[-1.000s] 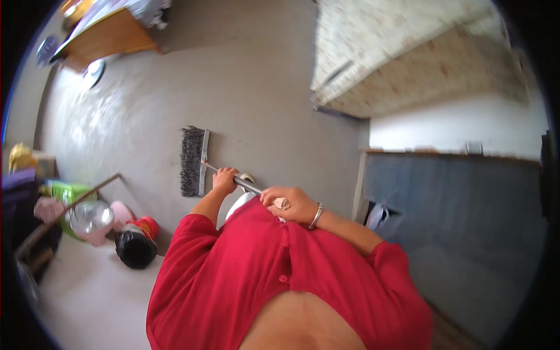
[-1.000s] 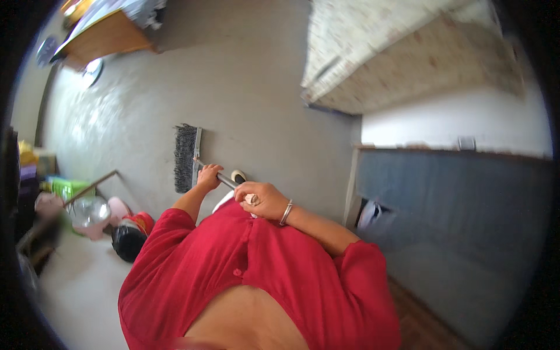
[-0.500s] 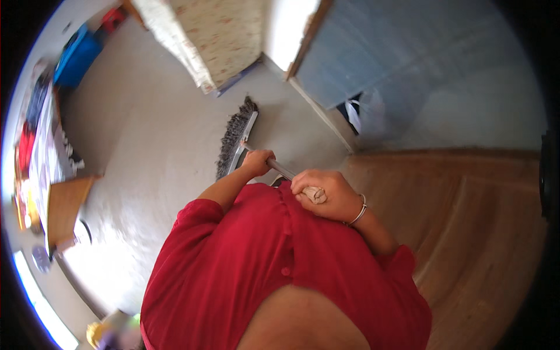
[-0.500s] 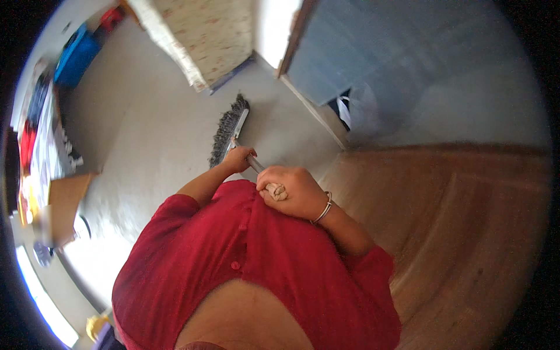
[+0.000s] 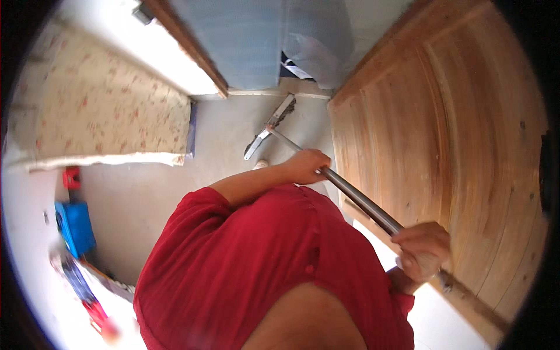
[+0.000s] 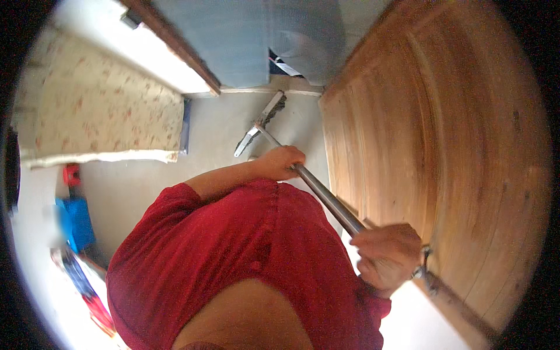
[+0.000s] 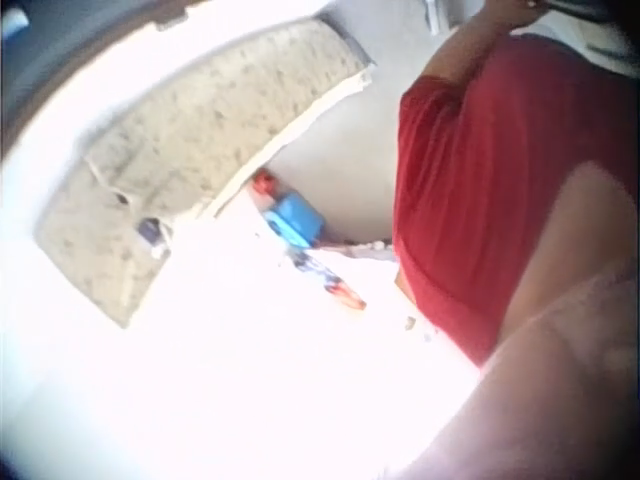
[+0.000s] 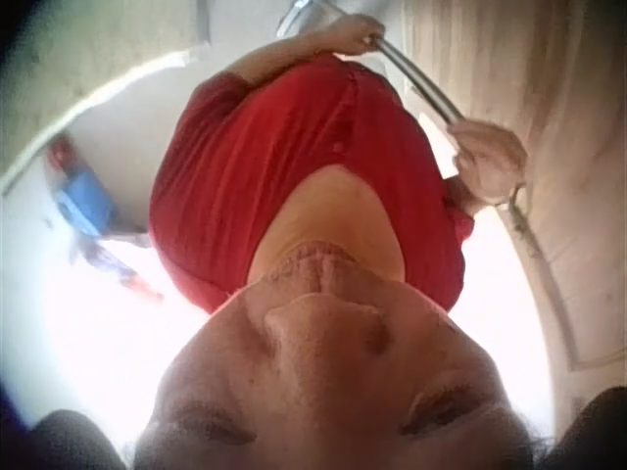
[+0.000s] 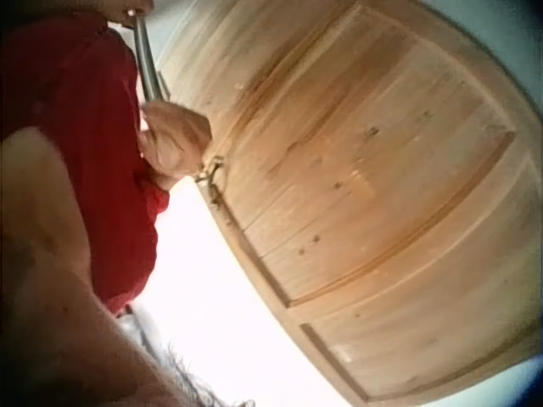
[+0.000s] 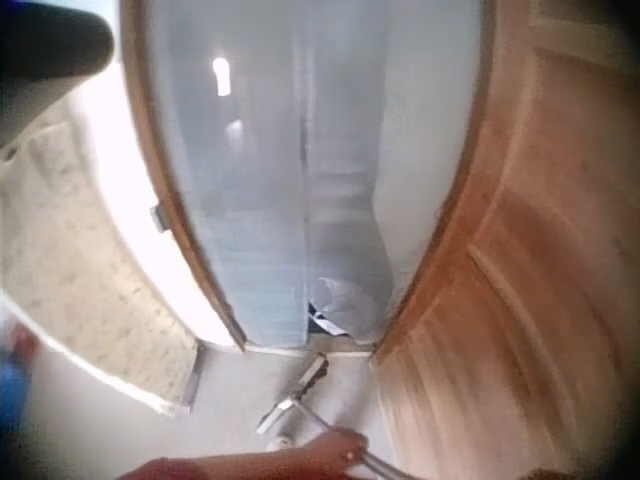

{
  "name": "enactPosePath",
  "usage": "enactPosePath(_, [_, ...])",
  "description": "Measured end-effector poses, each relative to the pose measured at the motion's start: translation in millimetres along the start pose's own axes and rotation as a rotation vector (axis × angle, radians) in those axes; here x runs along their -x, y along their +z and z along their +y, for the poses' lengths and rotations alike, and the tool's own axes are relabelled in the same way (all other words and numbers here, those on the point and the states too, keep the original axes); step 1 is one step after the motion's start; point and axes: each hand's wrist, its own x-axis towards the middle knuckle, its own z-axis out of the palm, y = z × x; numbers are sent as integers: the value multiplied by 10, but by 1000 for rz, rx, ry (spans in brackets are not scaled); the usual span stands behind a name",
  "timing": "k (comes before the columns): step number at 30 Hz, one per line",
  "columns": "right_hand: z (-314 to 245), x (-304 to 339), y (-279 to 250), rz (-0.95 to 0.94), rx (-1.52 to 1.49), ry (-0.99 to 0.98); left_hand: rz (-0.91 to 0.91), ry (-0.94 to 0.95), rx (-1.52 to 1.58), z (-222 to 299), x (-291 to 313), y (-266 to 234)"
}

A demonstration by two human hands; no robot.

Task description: The recorder is sweeping the floor in a bedroom and then opening the window.

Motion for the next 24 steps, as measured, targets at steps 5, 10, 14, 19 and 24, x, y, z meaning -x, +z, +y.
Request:
enactPosePath(5, [-560, 655, -274, 134, 58, 38, -376, 121, 101, 464, -216, 221])
enactPosePath(10, [-1335, 1104, -48, 279, 343, 175, -720, 297, 256, 893, -123, 554])
enactPosePath(14, [-1797, 1365, 82, 279, 476, 370, -961, 388, 333, 1029, -41, 971])
enactPosePath(19, [-1365, 1543, 387, 394, 357, 867, -1137, 457, 366, 427, 2, 1877])
enactPosePath(24, [-876, 1751, 607, 434, 247, 868, -1198, 372, 218, 0, 7, 2118])
